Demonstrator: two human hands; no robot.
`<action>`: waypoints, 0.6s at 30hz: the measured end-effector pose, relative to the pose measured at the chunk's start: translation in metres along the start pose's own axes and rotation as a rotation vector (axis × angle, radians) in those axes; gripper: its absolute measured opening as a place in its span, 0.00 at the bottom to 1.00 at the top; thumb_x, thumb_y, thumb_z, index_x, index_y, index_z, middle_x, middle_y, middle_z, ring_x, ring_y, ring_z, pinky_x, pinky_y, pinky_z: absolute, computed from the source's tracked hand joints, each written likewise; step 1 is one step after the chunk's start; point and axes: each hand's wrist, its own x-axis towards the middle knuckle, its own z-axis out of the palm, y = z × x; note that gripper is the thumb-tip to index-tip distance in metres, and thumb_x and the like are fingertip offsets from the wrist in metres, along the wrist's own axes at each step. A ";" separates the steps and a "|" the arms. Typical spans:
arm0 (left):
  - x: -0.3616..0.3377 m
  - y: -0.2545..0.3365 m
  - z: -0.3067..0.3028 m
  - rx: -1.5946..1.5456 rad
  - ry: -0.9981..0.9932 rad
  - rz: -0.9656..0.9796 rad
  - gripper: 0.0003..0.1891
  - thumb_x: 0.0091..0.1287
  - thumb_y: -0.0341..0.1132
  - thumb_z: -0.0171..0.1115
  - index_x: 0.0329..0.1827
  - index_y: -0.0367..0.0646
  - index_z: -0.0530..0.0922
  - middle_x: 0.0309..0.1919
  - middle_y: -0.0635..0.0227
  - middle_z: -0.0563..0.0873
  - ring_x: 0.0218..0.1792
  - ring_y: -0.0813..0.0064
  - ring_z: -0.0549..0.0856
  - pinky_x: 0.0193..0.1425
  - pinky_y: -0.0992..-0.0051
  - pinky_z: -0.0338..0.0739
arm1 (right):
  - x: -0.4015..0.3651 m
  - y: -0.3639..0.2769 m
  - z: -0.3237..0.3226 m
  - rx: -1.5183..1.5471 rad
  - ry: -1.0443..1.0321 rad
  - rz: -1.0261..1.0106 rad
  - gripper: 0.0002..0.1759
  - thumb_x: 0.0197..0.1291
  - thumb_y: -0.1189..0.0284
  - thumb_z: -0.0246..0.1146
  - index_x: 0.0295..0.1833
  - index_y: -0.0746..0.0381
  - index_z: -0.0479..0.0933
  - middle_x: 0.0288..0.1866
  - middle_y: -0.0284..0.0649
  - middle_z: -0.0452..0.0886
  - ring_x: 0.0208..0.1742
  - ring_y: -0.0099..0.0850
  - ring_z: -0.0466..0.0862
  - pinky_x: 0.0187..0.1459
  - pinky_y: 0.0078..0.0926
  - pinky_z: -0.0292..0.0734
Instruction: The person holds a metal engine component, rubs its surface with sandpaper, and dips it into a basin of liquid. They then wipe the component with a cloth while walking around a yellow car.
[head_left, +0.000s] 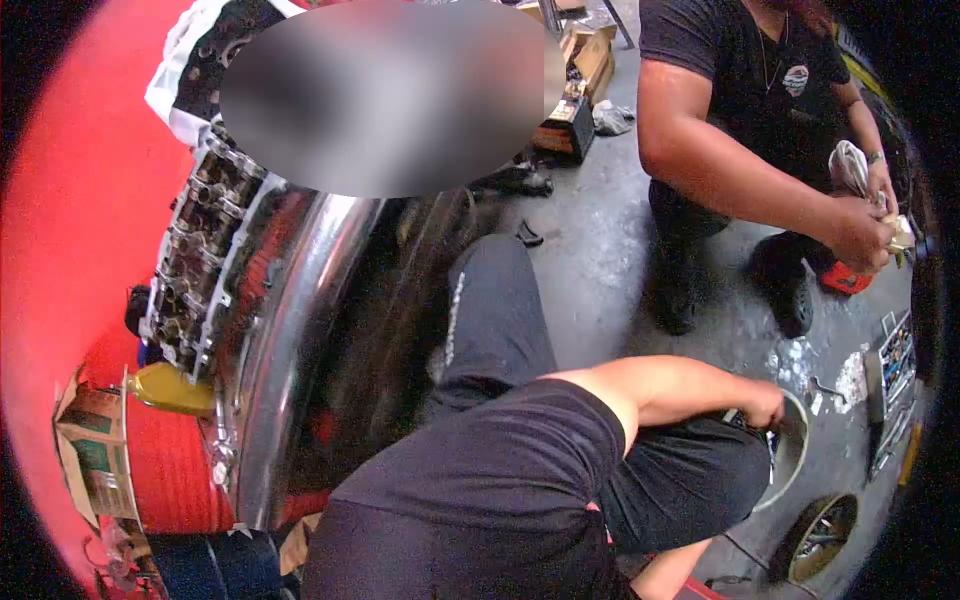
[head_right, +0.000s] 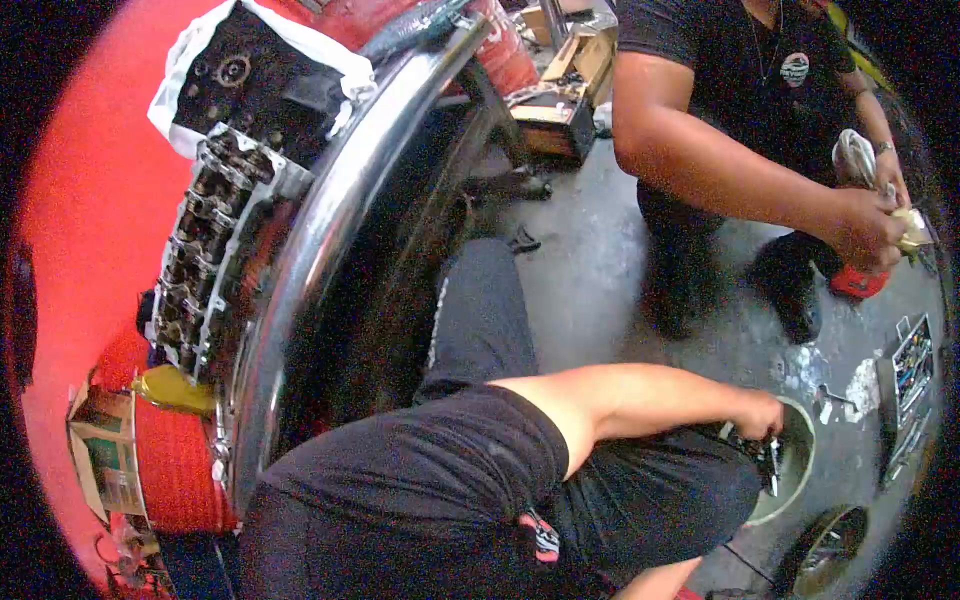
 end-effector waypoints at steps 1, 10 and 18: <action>-0.024 0.025 -0.020 0.001 -0.055 -0.104 0.17 0.44 0.29 0.59 0.39 0.46 0.86 0.33 0.56 0.87 0.36 0.54 0.85 0.39 0.57 0.78 | -0.004 0.008 0.009 -0.020 -0.023 -0.007 0.29 0.64 0.68 0.59 0.69 0.66 0.65 0.67 0.57 0.70 0.64 0.51 0.74 0.67 0.38 0.67; -0.117 0.048 -0.084 0.014 0.384 -0.387 0.21 0.58 0.30 0.61 0.57 0.41 0.74 0.40 0.47 0.85 0.46 0.47 0.84 0.48 0.52 0.78 | -0.019 0.022 -0.001 0.052 0.001 -0.011 0.29 0.64 0.68 0.60 0.69 0.67 0.65 0.67 0.57 0.71 0.63 0.50 0.75 0.66 0.38 0.67; -0.359 0.025 -0.148 -0.017 0.898 -0.707 0.14 0.56 0.28 0.56 0.46 0.42 0.78 0.38 0.52 0.85 0.44 0.52 0.85 0.48 0.57 0.78 | -0.041 0.059 -0.011 -0.441 -0.405 0.099 0.27 0.62 0.68 0.61 0.64 0.70 0.68 0.62 0.56 0.76 0.59 0.46 0.78 0.62 0.39 0.71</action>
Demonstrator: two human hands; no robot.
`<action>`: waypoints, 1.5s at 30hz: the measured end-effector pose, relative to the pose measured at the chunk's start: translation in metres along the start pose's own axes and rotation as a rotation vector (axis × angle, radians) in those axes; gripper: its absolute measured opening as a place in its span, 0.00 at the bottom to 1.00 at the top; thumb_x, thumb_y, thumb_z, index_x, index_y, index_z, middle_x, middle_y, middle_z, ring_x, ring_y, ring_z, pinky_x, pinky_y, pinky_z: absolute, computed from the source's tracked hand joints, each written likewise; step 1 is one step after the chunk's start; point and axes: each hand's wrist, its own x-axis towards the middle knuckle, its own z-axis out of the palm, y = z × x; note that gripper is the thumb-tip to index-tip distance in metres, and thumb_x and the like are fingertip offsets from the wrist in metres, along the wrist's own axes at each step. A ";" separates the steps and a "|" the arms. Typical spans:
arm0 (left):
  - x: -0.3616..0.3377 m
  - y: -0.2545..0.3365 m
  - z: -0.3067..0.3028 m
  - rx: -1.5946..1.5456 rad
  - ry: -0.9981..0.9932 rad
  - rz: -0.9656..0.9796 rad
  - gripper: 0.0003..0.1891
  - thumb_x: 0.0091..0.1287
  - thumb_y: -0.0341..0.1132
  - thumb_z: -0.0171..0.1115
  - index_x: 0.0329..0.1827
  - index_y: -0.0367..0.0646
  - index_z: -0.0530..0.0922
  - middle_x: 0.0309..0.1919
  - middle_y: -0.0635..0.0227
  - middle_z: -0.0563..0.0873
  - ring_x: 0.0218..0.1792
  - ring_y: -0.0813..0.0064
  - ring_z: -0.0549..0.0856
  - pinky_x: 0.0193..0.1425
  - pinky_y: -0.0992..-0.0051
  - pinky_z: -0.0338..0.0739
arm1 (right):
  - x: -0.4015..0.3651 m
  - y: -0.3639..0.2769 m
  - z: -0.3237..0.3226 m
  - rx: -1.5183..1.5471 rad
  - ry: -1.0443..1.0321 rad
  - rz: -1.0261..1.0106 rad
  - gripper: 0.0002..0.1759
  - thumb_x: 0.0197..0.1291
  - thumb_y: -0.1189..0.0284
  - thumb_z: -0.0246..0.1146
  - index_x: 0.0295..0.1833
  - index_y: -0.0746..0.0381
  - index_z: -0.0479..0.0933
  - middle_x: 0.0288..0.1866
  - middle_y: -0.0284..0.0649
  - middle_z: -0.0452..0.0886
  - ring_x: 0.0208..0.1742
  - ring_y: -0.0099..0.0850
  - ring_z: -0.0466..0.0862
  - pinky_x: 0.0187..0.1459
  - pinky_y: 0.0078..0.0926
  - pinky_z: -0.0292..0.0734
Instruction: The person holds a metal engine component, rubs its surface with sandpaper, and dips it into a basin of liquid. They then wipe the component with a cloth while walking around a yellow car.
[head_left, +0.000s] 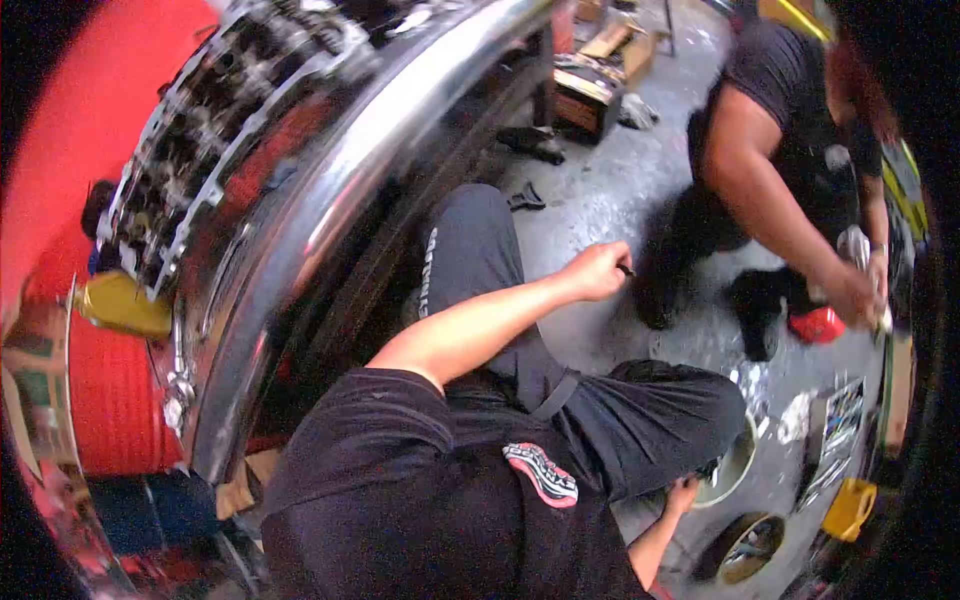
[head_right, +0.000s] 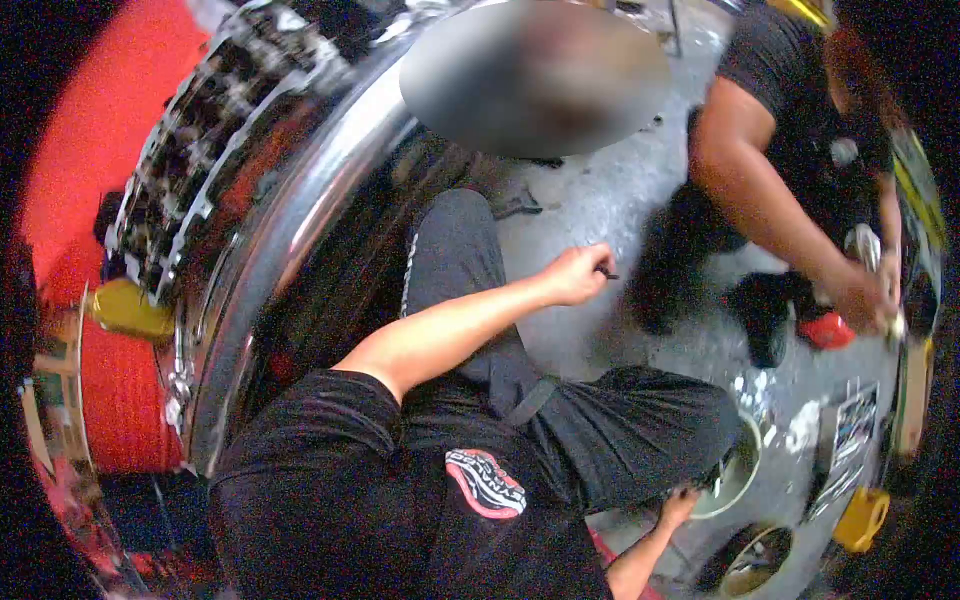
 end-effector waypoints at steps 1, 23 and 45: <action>-0.005 -0.004 -0.029 -0.013 0.091 0.037 0.13 0.55 0.27 0.56 0.45 0.42 0.78 0.38 0.53 0.85 0.43 0.53 0.85 0.48 0.58 0.78 | -0.021 -0.008 -0.018 0.196 0.106 -0.057 0.26 0.62 0.68 0.61 0.61 0.73 0.69 0.57 0.58 0.78 0.54 0.46 0.81 0.58 0.43 0.74; 0.022 -0.037 -0.140 -0.378 0.386 -0.026 0.11 0.64 0.23 0.53 0.48 0.43 0.68 0.41 0.49 0.81 0.46 0.44 0.82 0.48 0.54 0.76 | -0.013 -0.258 -0.126 0.015 -0.221 -0.480 0.19 0.56 0.76 0.57 0.53 0.73 0.77 0.47 0.57 0.83 0.49 0.52 0.83 0.53 0.40 0.77; -0.357 0.080 -0.171 0.134 1.267 -0.225 0.23 0.53 0.29 0.71 0.52 0.40 0.73 0.50 0.54 0.77 0.53 0.52 0.78 0.59 0.59 0.75 | -0.357 -0.685 -0.248 0.622 -0.700 -2.166 0.21 0.69 0.75 0.56 0.65 0.69 0.70 0.55 0.43 0.79 0.51 0.29 0.82 0.52 0.25 0.76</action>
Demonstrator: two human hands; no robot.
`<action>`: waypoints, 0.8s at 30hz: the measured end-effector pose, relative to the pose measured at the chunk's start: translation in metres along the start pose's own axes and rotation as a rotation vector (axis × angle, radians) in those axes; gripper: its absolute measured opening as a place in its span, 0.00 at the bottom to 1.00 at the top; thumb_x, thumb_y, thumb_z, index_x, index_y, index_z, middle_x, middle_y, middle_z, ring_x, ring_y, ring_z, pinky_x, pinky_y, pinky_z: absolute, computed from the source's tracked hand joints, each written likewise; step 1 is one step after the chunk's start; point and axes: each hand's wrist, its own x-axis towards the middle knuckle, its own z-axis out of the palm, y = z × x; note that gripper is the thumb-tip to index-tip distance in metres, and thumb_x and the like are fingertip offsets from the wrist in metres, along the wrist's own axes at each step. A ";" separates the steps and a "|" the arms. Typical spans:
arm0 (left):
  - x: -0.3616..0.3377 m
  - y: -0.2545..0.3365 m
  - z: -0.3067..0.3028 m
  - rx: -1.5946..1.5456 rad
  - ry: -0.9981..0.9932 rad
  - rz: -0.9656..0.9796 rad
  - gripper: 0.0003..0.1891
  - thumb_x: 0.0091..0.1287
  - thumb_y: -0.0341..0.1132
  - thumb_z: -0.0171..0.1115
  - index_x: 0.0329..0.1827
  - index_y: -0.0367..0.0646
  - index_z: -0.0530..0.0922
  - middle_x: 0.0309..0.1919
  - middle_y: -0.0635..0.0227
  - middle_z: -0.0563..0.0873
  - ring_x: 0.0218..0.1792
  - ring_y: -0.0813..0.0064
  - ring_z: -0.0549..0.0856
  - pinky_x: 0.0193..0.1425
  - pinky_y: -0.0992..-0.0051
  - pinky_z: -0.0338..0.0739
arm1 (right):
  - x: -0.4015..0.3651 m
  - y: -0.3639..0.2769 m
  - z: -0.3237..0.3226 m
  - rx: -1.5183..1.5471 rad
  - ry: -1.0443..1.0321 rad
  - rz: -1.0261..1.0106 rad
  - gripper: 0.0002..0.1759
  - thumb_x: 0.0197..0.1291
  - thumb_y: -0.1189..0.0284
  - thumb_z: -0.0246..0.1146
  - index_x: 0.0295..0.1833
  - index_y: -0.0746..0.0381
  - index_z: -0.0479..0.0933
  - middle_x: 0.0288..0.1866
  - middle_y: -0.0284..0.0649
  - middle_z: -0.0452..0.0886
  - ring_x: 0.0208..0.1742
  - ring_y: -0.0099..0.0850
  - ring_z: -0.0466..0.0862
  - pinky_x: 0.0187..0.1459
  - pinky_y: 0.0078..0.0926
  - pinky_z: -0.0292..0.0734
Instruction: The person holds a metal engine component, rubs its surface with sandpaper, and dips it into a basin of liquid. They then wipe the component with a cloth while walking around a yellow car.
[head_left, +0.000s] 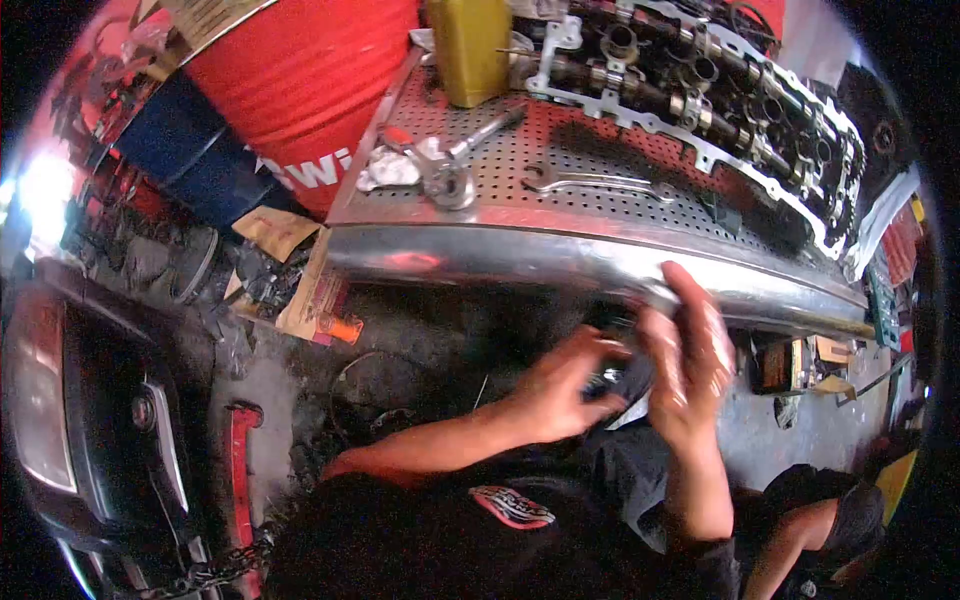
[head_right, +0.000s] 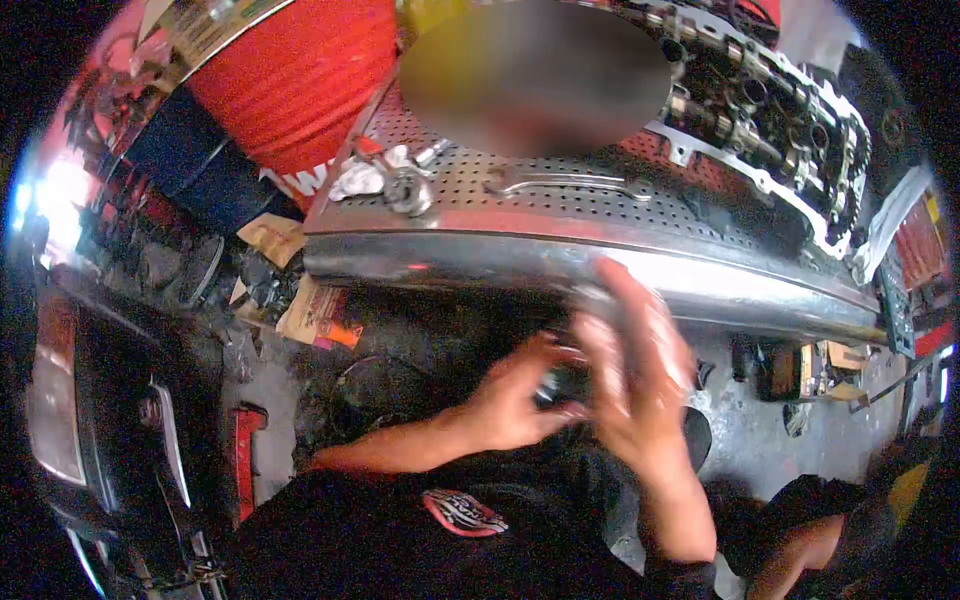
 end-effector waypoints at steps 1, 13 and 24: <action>-0.015 -0.007 -0.018 0.115 0.084 -0.001 0.22 0.53 0.29 0.71 0.51 0.40 0.74 0.49 0.53 0.77 0.53 0.51 0.78 0.58 0.59 0.75 | 0.019 -0.018 0.022 0.181 -0.116 0.029 0.21 0.69 0.73 0.56 0.66 0.67 0.70 0.51 0.41 0.80 0.48 0.25 0.80 0.50 0.23 0.75; -0.133 -0.069 -0.138 -0.645 1.203 -0.588 0.06 0.66 0.29 0.52 0.45 0.45 0.70 0.28 0.63 0.76 0.23 0.71 0.76 0.20 0.73 0.69 | 0.118 -0.084 0.162 1.324 -0.636 0.633 0.19 0.71 0.69 0.56 0.62 0.68 0.68 0.41 0.39 0.80 0.28 0.24 0.77 0.28 0.21 0.73; -0.040 -0.014 -0.187 -0.256 1.319 -0.220 0.16 0.72 0.30 0.53 0.61 0.37 0.73 0.30 0.69 0.78 0.25 0.83 0.75 0.24 0.83 0.70 | 0.231 -0.078 0.218 1.262 -0.662 0.459 0.10 0.64 0.70 0.65 0.41 0.66 0.75 0.29 0.35 0.77 0.27 0.25 0.74 0.30 0.21 0.71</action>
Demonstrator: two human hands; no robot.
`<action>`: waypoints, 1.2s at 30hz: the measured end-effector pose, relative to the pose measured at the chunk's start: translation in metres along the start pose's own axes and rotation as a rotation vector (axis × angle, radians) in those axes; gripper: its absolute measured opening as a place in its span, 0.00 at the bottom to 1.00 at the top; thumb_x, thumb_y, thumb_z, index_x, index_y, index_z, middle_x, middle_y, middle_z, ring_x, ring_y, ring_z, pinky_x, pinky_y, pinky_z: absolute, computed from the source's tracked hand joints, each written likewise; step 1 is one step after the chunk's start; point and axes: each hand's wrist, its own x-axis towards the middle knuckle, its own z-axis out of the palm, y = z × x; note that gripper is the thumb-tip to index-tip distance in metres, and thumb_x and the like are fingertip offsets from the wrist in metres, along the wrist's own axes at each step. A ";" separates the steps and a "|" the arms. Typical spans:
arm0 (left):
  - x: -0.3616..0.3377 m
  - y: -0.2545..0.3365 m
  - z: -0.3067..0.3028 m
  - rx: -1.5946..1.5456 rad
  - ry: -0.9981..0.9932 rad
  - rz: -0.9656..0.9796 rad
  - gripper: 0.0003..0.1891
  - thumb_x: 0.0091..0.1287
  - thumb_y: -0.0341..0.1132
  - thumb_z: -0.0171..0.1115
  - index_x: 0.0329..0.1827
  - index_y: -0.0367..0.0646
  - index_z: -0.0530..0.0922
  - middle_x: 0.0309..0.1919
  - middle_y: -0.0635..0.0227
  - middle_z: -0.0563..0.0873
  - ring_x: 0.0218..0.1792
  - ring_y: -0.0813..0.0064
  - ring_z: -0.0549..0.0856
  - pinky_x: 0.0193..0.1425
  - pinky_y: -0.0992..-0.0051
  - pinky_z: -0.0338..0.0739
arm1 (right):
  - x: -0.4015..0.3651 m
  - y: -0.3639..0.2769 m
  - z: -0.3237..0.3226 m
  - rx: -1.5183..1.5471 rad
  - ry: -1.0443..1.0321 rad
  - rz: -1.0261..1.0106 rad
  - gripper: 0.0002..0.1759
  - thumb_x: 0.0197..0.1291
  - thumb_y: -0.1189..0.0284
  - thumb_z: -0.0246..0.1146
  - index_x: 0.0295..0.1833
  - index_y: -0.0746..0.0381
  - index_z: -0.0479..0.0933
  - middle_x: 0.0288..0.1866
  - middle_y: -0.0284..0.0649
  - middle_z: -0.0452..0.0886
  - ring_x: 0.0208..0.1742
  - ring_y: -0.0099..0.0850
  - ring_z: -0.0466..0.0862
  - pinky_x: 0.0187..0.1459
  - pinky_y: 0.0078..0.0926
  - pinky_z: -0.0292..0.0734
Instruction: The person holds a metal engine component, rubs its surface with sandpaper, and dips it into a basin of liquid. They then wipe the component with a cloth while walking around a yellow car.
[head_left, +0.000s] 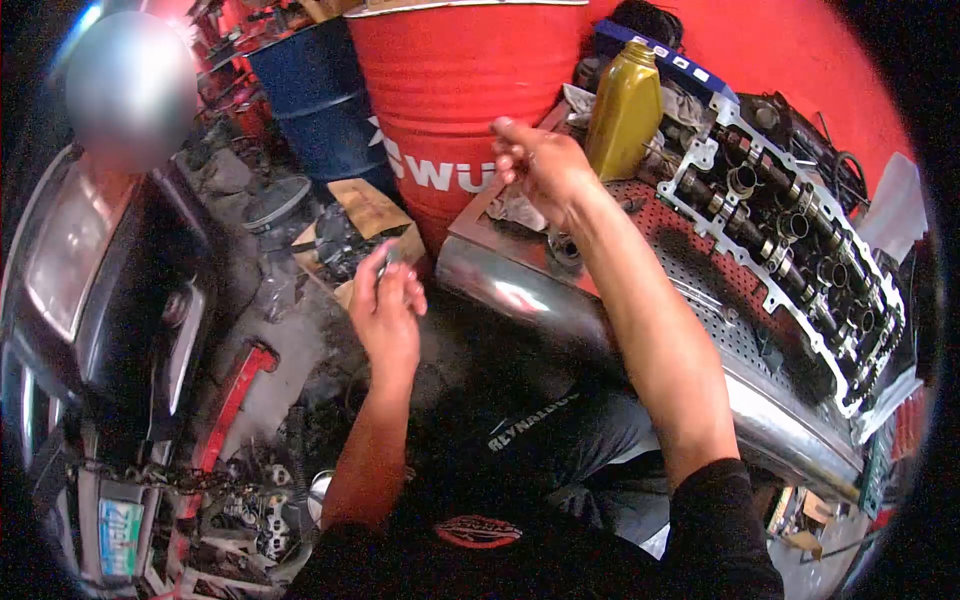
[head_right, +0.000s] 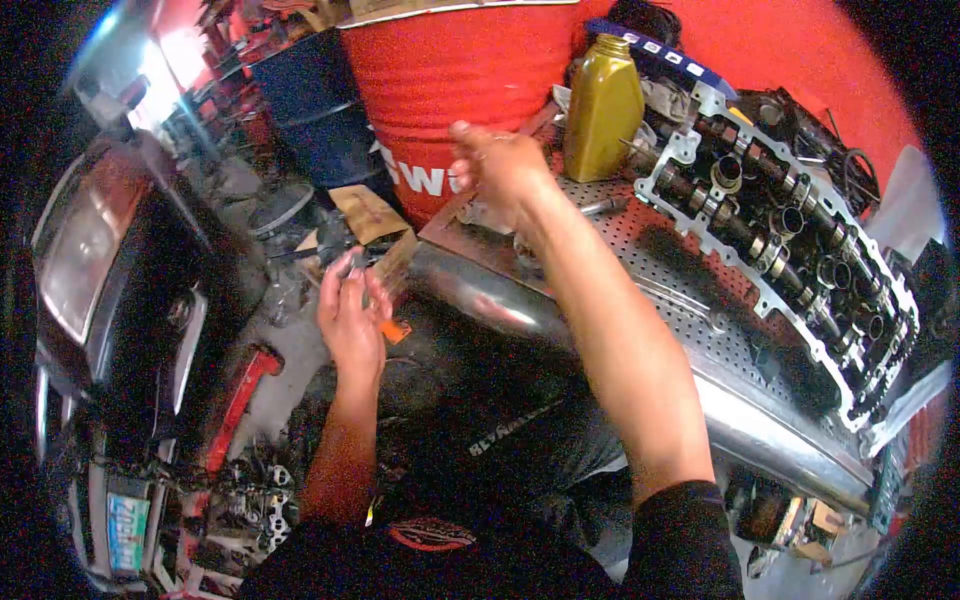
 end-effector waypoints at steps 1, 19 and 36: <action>0.003 0.007 0.010 0.070 -0.042 0.076 0.16 0.73 0.31 0.53 0.61 0.36 0.73 0.30 0.69 0.78 0.25 0.83 0.75 0.25 0.82 0.71 | 0.011 0.002 -0.007 0.014 0.022 -0.003 0.10 0.65 0.69 0.64 0.38 0.65 0.74 0.28 0.35 0.75 0.26 0.25 0.74 0.27 0.21 0.69; 0.102 -0.017 0.149 0.599 -0.432 0.950 0.12 0.66 0.26 0.62 0.52 0.36 0.82 0.37 0.55 0.83 0.37 0.63 0.84 0.41 0.67 0.79 | 0.043 -0.004 -0.029 0.283 0.226 -0.017 0.28 0.67 0.46 0.47 0.46 0.61 0.76 0.30 0.41 0.78 0.27 0.31 0.75 0.30 0.31 0.70; 0.139 -0.058 0.154 0.405 -0.463 0.230 0.14 0.65 0.28 0.64 0.53 0.38 0.83 0.37 0.58 0.85 0.36 0.66 0.84 0.41 0.69 0.77 | 0.093 0.002 -0.032 0.014 0.290 -0.035 0.36 0.71 0.41 0.40 0.45 0.63 0.78 0.31 0.40 0.80 0.27 0.33 0.78 0.27 0.36 0.74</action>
